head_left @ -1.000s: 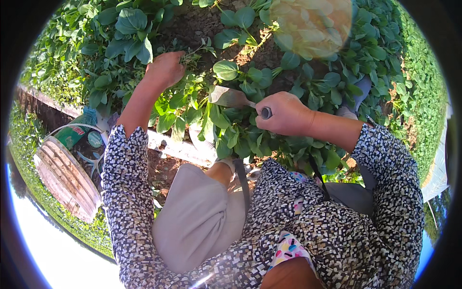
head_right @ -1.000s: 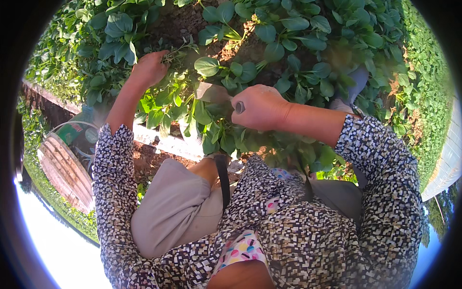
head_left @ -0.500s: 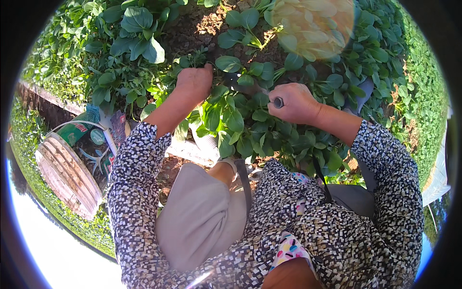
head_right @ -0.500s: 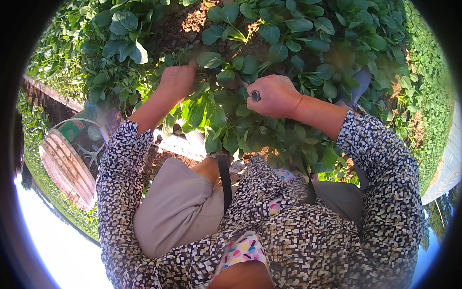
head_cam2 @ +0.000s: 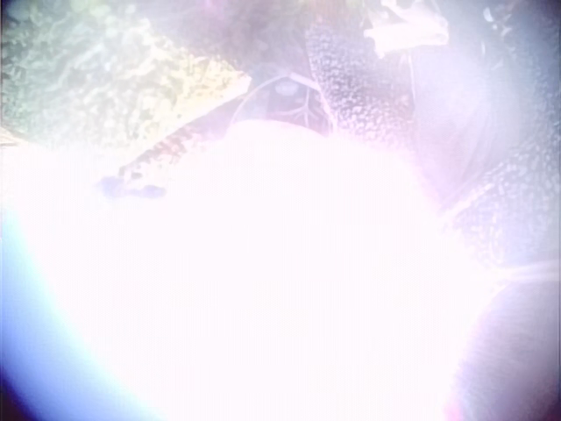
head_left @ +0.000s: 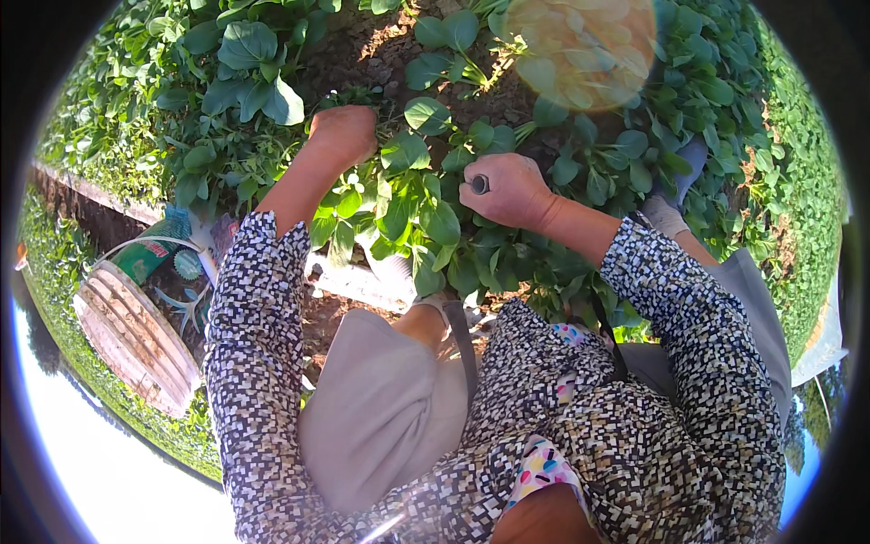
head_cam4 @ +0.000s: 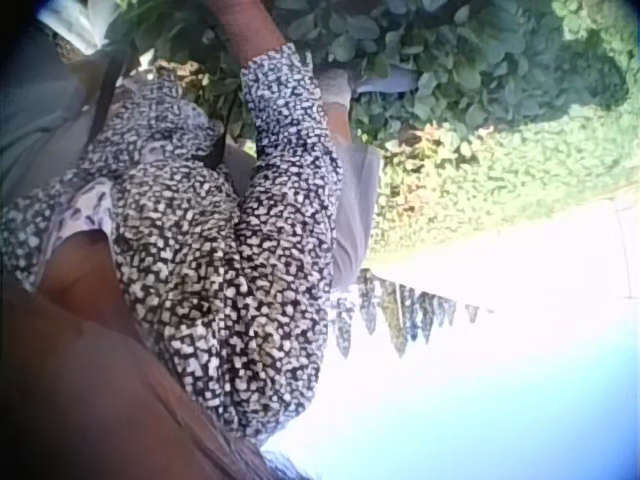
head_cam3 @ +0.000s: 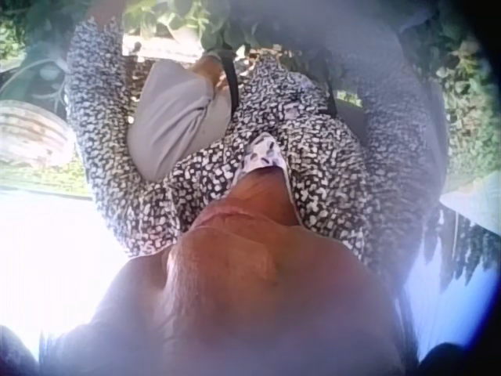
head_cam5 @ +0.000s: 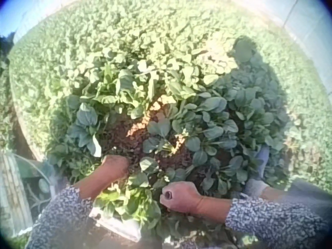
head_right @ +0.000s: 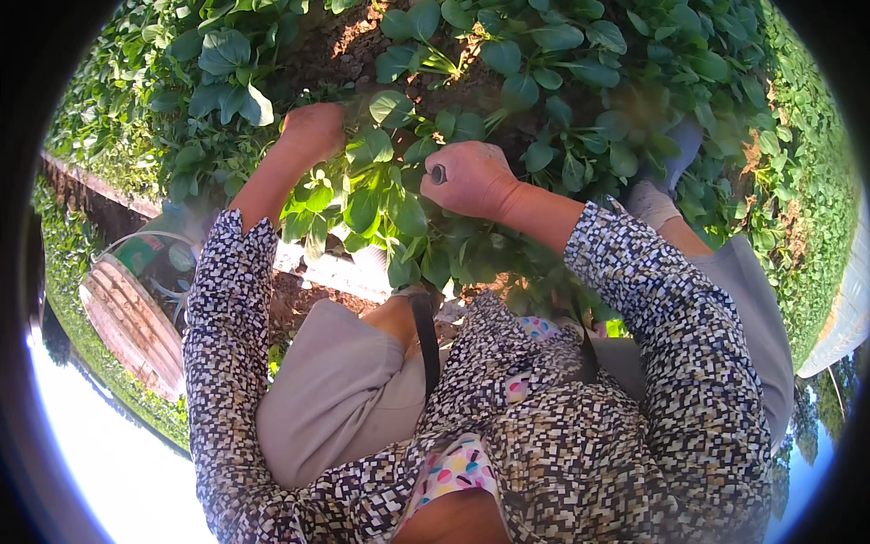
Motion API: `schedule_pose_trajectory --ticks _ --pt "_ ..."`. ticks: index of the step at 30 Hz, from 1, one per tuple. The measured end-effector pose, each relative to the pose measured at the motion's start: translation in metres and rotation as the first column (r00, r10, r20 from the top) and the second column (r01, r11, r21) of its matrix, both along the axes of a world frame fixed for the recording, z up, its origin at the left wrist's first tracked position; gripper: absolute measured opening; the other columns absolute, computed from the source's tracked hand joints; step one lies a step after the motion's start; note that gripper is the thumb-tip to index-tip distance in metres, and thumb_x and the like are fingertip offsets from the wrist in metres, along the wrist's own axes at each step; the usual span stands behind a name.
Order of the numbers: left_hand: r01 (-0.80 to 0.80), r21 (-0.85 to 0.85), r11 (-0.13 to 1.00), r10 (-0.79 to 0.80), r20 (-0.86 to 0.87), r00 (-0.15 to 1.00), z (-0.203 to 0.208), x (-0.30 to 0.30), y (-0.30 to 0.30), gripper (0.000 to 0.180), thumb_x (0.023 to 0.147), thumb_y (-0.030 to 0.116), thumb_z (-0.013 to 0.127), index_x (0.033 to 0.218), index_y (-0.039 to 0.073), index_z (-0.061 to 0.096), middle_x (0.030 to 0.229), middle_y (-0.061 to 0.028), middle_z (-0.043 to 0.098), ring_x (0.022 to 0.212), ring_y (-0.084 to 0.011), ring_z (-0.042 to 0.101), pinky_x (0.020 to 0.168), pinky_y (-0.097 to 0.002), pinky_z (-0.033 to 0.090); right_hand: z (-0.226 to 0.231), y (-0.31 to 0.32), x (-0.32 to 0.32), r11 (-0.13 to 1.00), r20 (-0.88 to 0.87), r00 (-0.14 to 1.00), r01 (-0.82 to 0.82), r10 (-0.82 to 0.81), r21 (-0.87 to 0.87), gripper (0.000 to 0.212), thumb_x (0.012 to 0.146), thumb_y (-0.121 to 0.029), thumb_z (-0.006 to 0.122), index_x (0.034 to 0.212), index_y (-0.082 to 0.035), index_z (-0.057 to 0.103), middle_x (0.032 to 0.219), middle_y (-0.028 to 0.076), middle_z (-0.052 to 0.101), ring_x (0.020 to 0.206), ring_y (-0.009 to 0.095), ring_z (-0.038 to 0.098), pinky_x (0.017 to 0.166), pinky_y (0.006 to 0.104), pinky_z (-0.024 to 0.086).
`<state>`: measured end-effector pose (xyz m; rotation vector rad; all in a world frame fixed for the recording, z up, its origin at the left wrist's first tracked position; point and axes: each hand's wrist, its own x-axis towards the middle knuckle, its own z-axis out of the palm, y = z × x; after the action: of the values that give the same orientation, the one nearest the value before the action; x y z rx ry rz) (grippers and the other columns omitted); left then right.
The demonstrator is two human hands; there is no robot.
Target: The person harvests leafy green plants using a small hand trowel, digging them up by the roots and placing them into a bucket.
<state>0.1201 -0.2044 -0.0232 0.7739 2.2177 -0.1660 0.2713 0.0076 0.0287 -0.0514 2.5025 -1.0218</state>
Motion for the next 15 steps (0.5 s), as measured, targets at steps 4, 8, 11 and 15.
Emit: schedule_pose_trajectory --ticks 4,8,11,15 --pt "0.029 -0.069 0.997 -0.024 0.070 0.997 0.000 -0.008 0.001 0.032 0.074 0.013 0.057 0.105 0.009 0.063 0.098 -0.0161 0.067 0.096 -0.0344 0.064 0.079 -0.0439 0.051 -0.010 -0.013 0.013 0.996 0.005 0.997 0.083 -0.083 -0.018 0.026 0.075 -0.027 0.062 0.063 -0.005 0.055 0.064 0.013 0.055 0.062 0.035 0.055 0.056 0.0419 0.044" --pt "0.031 -0.045 0.999 -0.027 0.095 0.995 -0.001 -0.013 -0.006 0.037 0.075 0.014 0.058 0.112 0.010 0.062 0.102 -0.0174 0.066 0.100 -0.0345 0.062 0.083 -0.0432 0.050 -0.004 -0.030 0.010 0.973 0.193 0.958 0.223 -0.210 -0.053 0.024 0.073 -0.029 0.061 0.064 -0.006 0.058 0.064 0.015 0.057 0.065 0.037 0.056 0.062 0.0424 0.047" --pt "-0.059 0.004 0.998 0.059 0.105 0.993 0.000 -0.018 -0.008 0.042 0.078 0.018 0.060 0.119 0.011 0.060 0.108 -0.0180 0.065 0.103 -0.0334 0.061 0.086 -0.0425 0.049 -0.012 -0.031 0.011 0.880 0.292 0.893 0.413 -0.341 -0.233 0.025 0.073 -0.029 0.062 0.067 -0.005 0.060 0.063 0.015 0.056 0.062 0.036 0.053 0.062 0.0409 0.046" --pt "-0.560 0.175 0.809 0.462 0.399 0.792 0.009 -0.038 -0.029 0.043 0.085 0.022 0.061 0.126 0.008 0.055 0.116 -0.0153 0.064 0.100 -0.0275 0.063 0.088 -0.0375 0.049 -0.010 -0.031 0.006 0.909 0.296 0.913 0.352 -0.281 -0.221 0.025 0.073 -0.029 0.062 0.070 -0.004 0.061 0.063 0.015 0.056 0.061 0.035 0.052 0.062 0.0393 0.046"
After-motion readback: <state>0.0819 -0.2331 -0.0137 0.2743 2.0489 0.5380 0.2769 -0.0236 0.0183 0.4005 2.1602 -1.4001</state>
